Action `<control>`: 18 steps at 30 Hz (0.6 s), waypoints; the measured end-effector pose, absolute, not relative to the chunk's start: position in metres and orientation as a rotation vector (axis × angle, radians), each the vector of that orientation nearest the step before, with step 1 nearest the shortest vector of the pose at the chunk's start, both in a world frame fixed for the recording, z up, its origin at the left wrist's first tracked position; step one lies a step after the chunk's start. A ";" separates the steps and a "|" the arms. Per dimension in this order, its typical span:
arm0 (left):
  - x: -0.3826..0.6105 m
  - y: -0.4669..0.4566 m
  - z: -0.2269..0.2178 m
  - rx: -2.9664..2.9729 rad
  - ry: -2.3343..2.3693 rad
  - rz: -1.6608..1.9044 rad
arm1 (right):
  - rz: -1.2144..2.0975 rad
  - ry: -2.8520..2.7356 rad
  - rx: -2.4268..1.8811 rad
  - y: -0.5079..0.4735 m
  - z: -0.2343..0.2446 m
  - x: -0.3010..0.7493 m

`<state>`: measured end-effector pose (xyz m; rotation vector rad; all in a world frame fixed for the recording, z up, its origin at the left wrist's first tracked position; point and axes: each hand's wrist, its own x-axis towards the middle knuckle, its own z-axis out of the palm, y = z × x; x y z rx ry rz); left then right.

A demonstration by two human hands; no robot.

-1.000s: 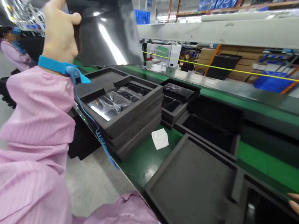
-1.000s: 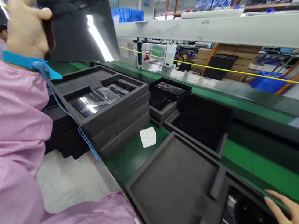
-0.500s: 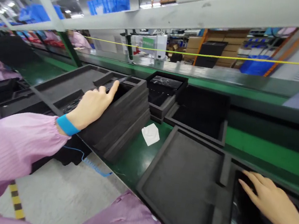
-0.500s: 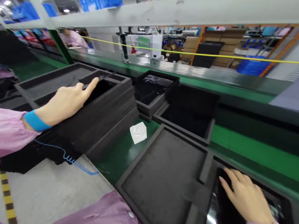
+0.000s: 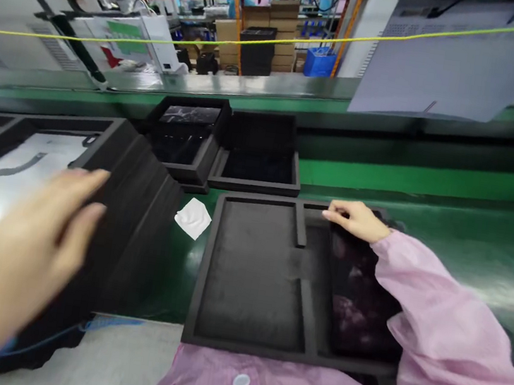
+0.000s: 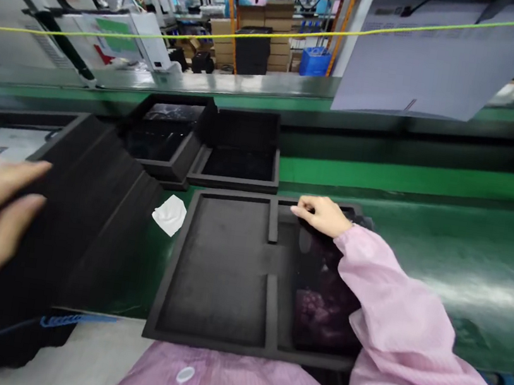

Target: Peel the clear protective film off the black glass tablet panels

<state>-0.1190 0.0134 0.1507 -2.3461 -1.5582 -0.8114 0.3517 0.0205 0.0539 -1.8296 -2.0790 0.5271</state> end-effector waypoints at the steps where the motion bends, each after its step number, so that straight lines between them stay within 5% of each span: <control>1: -0.091 -0.002 0.142 -2.516 -1.484 -0.813 | 0.569 -2.068 -1.773 0.021 0.071 0.346; 6: 0.043 -0.041 0.087 -3.809 -1.394 -0.988 | 0.640 -1.802 -1.435 0.030 0.146 0.300; 7: 0.059 -0.040 0.080 -3.888 -1.447 -1.292 | 0.651 -1.733 -1.402 0.033 0.155 0.291; 11: 0.077 -0.034 0.074 -3.473 -1.864 -2.309 | 0.507 -1.773 -1.528 0.033 0.162 0.284; 18: 0.054 -0.036 0.096 -3.078 -2.057 -2.856 | -0.401 -1.750 -1.862 0.005 0.130 0.288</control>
